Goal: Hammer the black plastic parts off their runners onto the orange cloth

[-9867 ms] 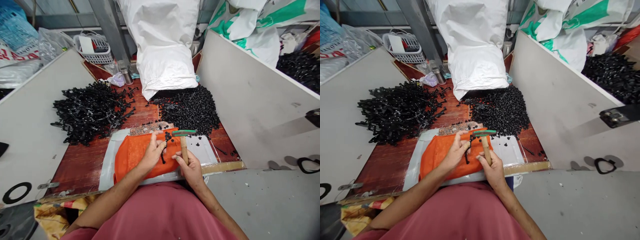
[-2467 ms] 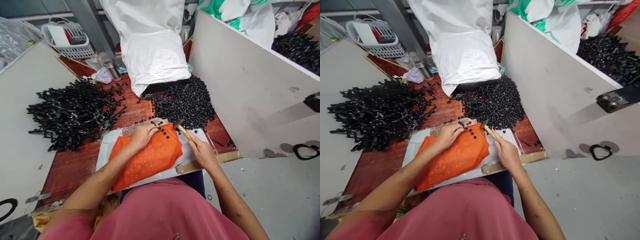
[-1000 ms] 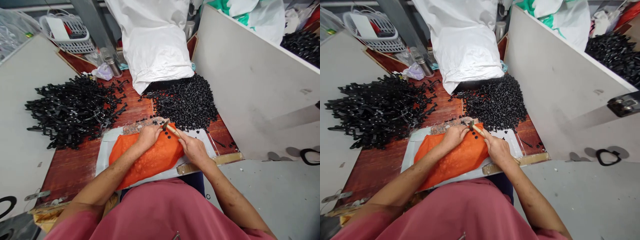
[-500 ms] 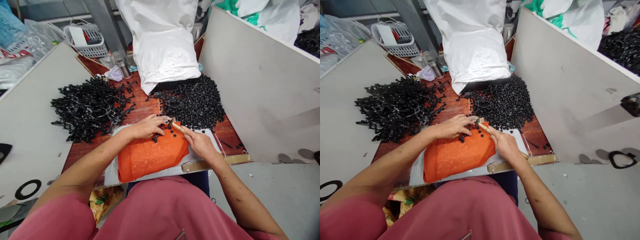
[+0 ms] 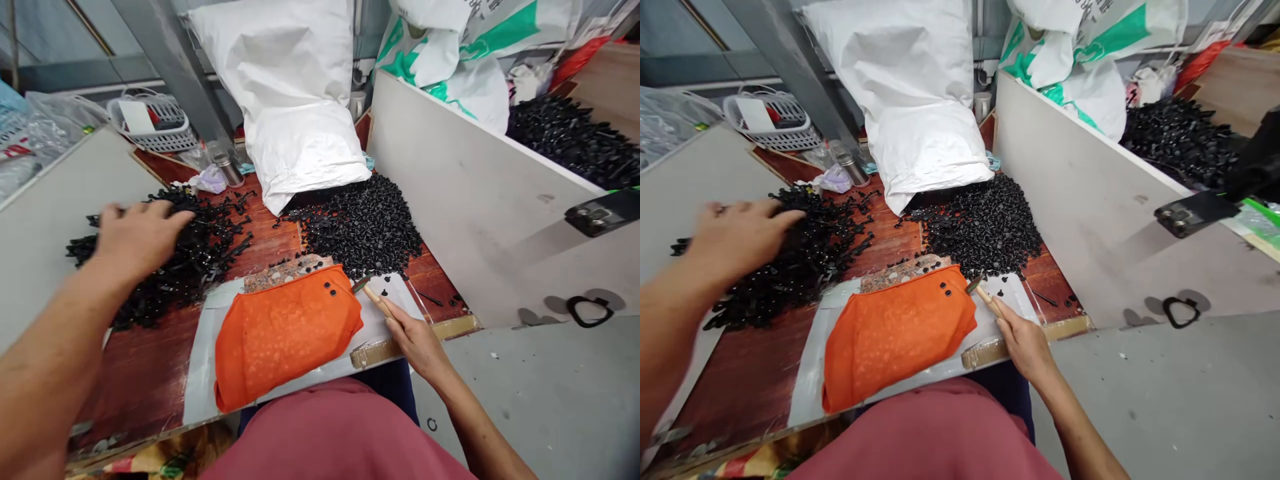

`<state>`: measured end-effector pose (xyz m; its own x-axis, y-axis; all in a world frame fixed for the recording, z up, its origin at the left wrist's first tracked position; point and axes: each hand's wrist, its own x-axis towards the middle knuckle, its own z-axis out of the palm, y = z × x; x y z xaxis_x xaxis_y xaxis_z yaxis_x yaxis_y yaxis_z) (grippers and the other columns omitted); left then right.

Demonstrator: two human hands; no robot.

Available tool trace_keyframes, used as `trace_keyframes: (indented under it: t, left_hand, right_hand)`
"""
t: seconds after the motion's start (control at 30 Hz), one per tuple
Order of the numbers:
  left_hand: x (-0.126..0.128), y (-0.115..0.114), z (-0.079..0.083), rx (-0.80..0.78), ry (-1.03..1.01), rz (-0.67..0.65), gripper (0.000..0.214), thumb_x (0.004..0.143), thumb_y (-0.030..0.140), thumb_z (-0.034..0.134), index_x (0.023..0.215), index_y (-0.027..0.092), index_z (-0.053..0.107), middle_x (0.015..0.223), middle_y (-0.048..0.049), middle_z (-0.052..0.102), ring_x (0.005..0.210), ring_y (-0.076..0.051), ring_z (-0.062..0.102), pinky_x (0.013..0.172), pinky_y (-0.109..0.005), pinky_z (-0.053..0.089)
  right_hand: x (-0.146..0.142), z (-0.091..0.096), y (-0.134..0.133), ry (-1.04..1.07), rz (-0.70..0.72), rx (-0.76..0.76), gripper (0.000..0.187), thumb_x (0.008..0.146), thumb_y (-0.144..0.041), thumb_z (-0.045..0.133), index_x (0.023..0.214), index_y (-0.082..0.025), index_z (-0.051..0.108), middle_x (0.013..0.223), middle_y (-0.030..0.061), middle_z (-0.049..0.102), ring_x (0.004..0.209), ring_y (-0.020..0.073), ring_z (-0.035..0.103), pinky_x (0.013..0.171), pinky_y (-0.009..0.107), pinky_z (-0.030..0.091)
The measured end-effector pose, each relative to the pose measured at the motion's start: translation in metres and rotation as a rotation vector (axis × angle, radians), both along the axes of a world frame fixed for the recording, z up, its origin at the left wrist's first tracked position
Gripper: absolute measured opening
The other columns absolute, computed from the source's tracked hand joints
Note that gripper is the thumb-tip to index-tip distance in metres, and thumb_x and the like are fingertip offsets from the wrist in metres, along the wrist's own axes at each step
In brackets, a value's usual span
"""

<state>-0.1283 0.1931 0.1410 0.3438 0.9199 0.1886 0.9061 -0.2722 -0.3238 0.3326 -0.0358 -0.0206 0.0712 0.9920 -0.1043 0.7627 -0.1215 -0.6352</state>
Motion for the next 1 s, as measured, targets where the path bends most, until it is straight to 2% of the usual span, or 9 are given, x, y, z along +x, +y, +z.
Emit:
trace_keyframes:
  t: [0.07, 0.13, 0.2, 0.33, 0.53, 0.67, 0.8, 0.9, 1.0]
  left_hand:
    - [-0.009, 0.006, 0.014, 0.078, 0.011, 0.084, 0.071, 0.103, 0.046, 0.006, 0.136, 0.019, 0.064, 0.126, -0.0071, 0.065, 0.124, -0.037, 0.054, 0.100, -0.067, 0.034]
    - [0.009, 0.010, 0.010, 0.038, -0.061, 0.001, 0.063, 0.102, 0.046, 0.019, 0.138, 0.019, 0.062, 0.128, -0.0075, 0.067, 0.121, -0.032, 0.058, 0.101, -0.055, 0.042]
    - [0.050, 0.016, -0.008, -0.102, -0.161, -0.173, 0.051, 0.098, 0.039, 0.035, 0.130, 0.020, 0.069, 0.125, -0.0076, 0.071, 0.116, -0.026, 0.065, 0.100, -0.041, 0.049]
    - [0.154, 0.039, -0.059, -0.328, -0.309, -0.319, 0.035, 0.094, 0.030, 0.049, 0.114, 0.024, 0.077, 0.119, -0.0057, 0.077, 0.110, -0.024, 0.069, 0.096, -0.034, 0.052]
    - [0.254, 0.083, -0.106, -0.371, -0.416, -0.238, 0.043, 0.088, 0.024, 0.068, 0.131, 0.026, 0.070, 0.125, -0.0091, 0.071, 0.115, -0.025, 0.065, 0.100, -0.033, 0.049]
    - [0.268, 0.100, -0.122, -0.377, -0.456, -0.218, 0.029, 0.085, 0.030, 0.074, 0.114, 0.028, 0.078, 0.113, -0.0075, 0.073, 0.107, -0.027, 0.067, 0.094, -0.035, 0.048]
    - [0.257, 0.113, -0.126, -0.348, -0.599, -0.210, 0.024, 0.087, 0.033, 0.072, 0.108, 0.024, 0.078, 0.107, -0.0073, 0.074, 0.101, -0.025, 0.065, 0.086, -0.032, 0.044]
    - [0.244, 0.122, -0.126, -0.386, -0.715, -0.208, 0.010, 0.080, 0.029, 0.076, 0.082, 0.019, 0.077, 0.077, -0.0032, 0.070, 0.081, -0.020, 0.061, 0.074, -0.029, 0.040]
    - [0.234, 0.123, -0.124, -0.455, -0.848, -0.234, 0.032, 0.078, 0.034, 0.077, 0.054, 0.018, 0.063, 0.051, 0.0022, 0.051, 0.064, -0.016, 0.053, 0.066, -0.028, 0.034]
  right_hand:
    - [-0.002, -0.009, -0.008, 0.009, -0.008, -0.014, 0.051, 0.105, -0.034, 0.042, 0.155, -0.031, 0.050, 0.143, 0.0041, 0.066, 0.127, 0.0262, 0.067, 0.102, 0.043, 0.057]
    - [-0.005, -0.013, -0.010, -0.003, -0.031, -0.017, 0.051, 0.106, -0.035, 0.041, 0.156, -0.030, 0.049, 0.141, 0.0049, 0.067, 0.125, 0.0270, 0.068, 0.102, 0.045, 0.057]
    - [-0.007, -0.014, -0.009, -0.028, -0.051, -0.009, 0.051, 0.106, -0.034, 0.041, 0.156, -0.031, 0.049, 0.139, 0.0049, 0.069, 0.123, 0.0275, 0.069, 0.099, 0.044, 0.058]
    - [-0.008, -0.014, -0.007, -0.079, -0.027, 0.017, 0.050, 0.105, -0.032, 0.042, 0.155, -0.035, 0.050, 0.133, 0.0033, 0.073, 0.116, 0.0272, 0.073, 0.092, 0.042, 0.061]
    - [-0.010, -0.017, -0.010, -0.125, -0.039, -0.008, 0.050, 0.107, -0.033, 0.039, 0.156, -0.034, 0.048, 0.128, 0.0039, 0.075, 0.111, 0.0271, 0.075, 0.090, 0.040, 0.061]
    - [-0.012, -0.017, -0.010, -0.131, -0.050, 0.021, 0.049, 0.107, -0.034, 0.039, 0.154, -0.032, 0.052, 0.128, 0.0040, 0.075, 0.104, 0.0282, 0.077, 0.082, 0.039, 0.062]
    - [-0.011, -0.016, -0.010, -0.128, -0.032, 0.035, 0.048, 0.106, -0.033, 0.043, 0.153, -0.033, 0.054, 0.127, 0.0031, 0.076, 0.106, 0.0264, 0.077, 0.082, 0.035, 0.062]
    - [-0.010, -0.016, -0.009, -0.124, -0.026, 0.037, 0.048, 0.105, -0.032, 0.046, 0.152, -0.035, 0.054, 0.125, 0.0022, 0.077, 0.105, 0.0254, 0.077, 0.083, 0.034, 0.062]
    - [-0.011, -0.017, -0.009, -0.119, -0.045, 0.036, 0.047, 0.104, -0.031, 0.048, 0.150, -0.034, 0.056, 0.124, 0.0023, 0.077, 0.103, 0.0254, 0.077, 0.083, 0.034, 0.062]
